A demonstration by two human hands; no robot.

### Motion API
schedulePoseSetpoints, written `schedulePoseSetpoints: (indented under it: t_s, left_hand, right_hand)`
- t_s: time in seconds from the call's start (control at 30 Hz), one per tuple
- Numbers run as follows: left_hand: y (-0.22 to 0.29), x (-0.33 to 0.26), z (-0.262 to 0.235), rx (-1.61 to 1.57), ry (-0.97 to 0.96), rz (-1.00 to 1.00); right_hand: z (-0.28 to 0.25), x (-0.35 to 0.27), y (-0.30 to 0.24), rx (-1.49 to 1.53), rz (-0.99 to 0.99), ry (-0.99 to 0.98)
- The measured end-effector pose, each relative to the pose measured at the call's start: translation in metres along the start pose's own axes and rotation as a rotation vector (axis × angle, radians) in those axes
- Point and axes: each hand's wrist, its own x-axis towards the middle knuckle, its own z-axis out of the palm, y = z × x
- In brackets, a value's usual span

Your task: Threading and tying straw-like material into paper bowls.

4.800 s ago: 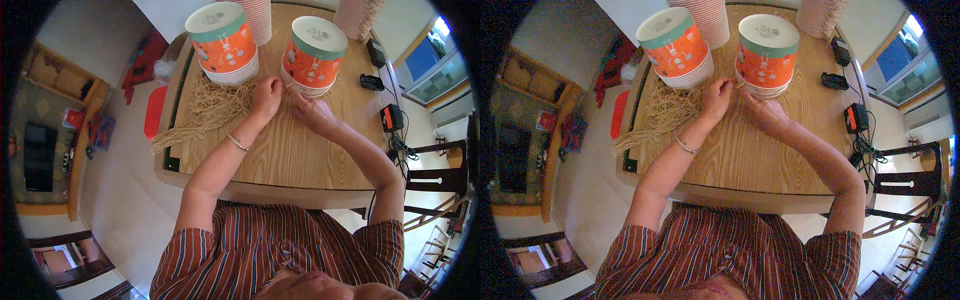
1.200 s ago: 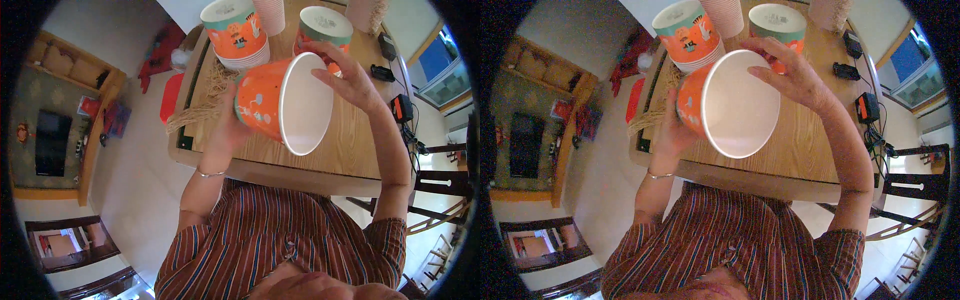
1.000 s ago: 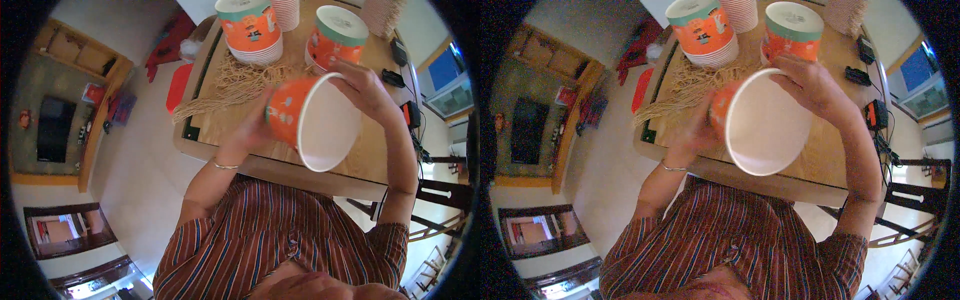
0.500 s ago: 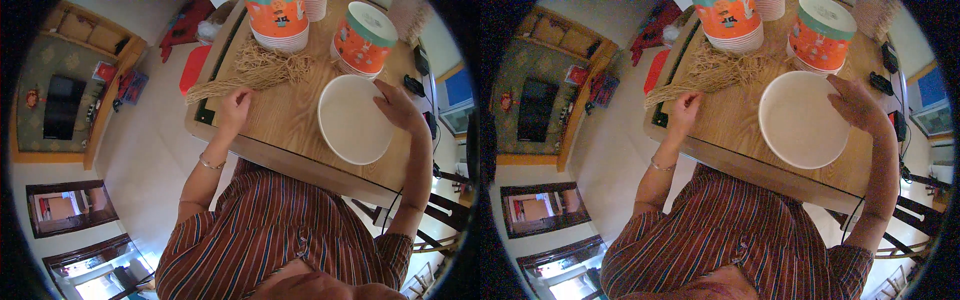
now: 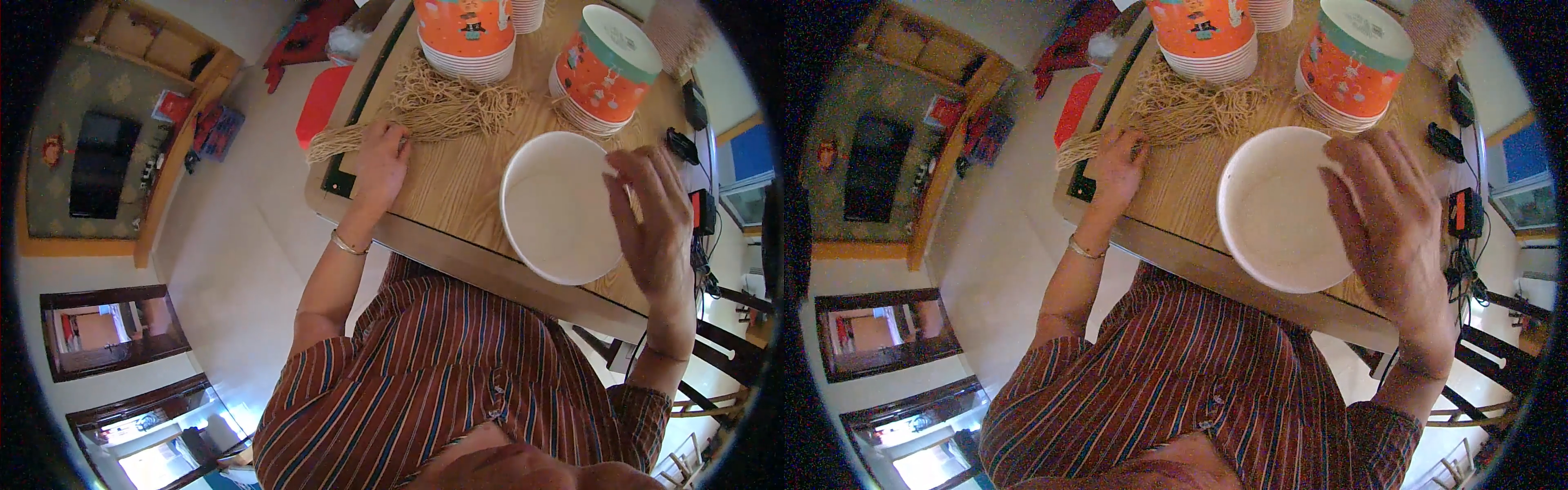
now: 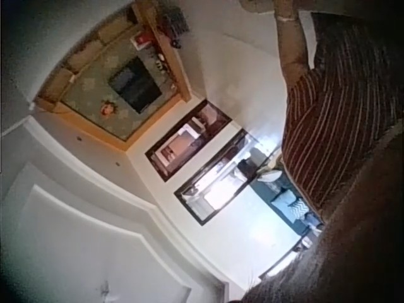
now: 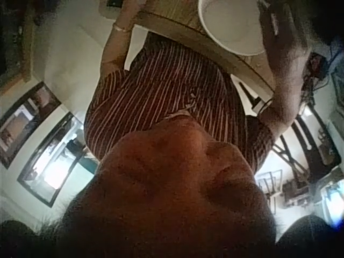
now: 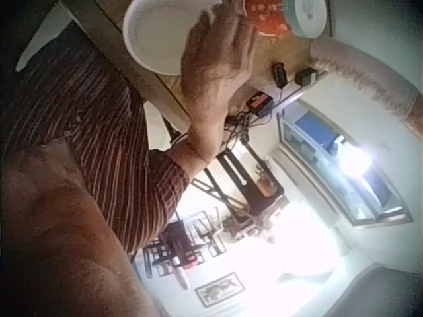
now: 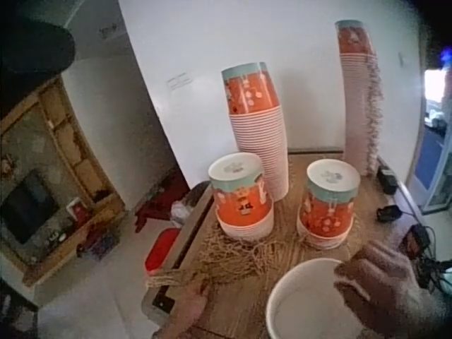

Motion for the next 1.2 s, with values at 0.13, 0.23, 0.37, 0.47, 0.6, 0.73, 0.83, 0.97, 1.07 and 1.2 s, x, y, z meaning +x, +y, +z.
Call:
schedulePoseSetpoints:
  t_s: [0.13,0.23,0.37,0.47,0.6,0.73,0.83,0.97,1.07,1.2]
  left_hand:
    - [-0.002,-0.003,-0.006,0.038,-0.020,0.042]
    - [0.002,0.001,-0.004,0.054,-0.006,0.098]
    - [-0.001,0.004,-0.001,0.103,0.004,0.181]
    - [-0.004,0.003,-0.002,0.133,-0.007,0.193]
    - [-0.003,0.002,-0.004,0.094,0.010,0.179]
    - [0.002,0.004,-0.001,0.024,-0.014,0.136]
    - [0.003,0.005,0.001,-0.006,-0.046,0.065]
    - [0.002,0.005,0.000,-0.060,-0.019,0.066]
    - [-0.004,0.002,-0.001,-0.060,-0.023,0.053]
    - [-0.003,0.006,-0.001,-0.060,-0.046,0.048]
  right_hand:
    - [0.005,-0.006,-0.020,0.127,-0.179,-0.089]
    - [0.006,-0.019,-0.031,0.179,-0.313,-0.264]
    - [0.029,-0.032,-0.049,0.322,-0.521,-0.286]
    - [0.041,-0.035,-0.058,0.403,-0.576,-0.303]
    - [0.055,-0.037,-0.063,0.387,-0.605,-0.365]
    - [0.072,-0.042,-0.067,0.414,-0.613,-0.372]
    - [0.083,-0.047,-0.071,0.405,-0.607,-0.398]
    - [0.094,-0.049,-0.072,0.393,-0.590,-0.446]
    - [0.102,-0.045,-0.071,0.366,-0.581,-0.483]
    - [0.118,-0.045,-0.070,0.351,-0.563,-0.484]
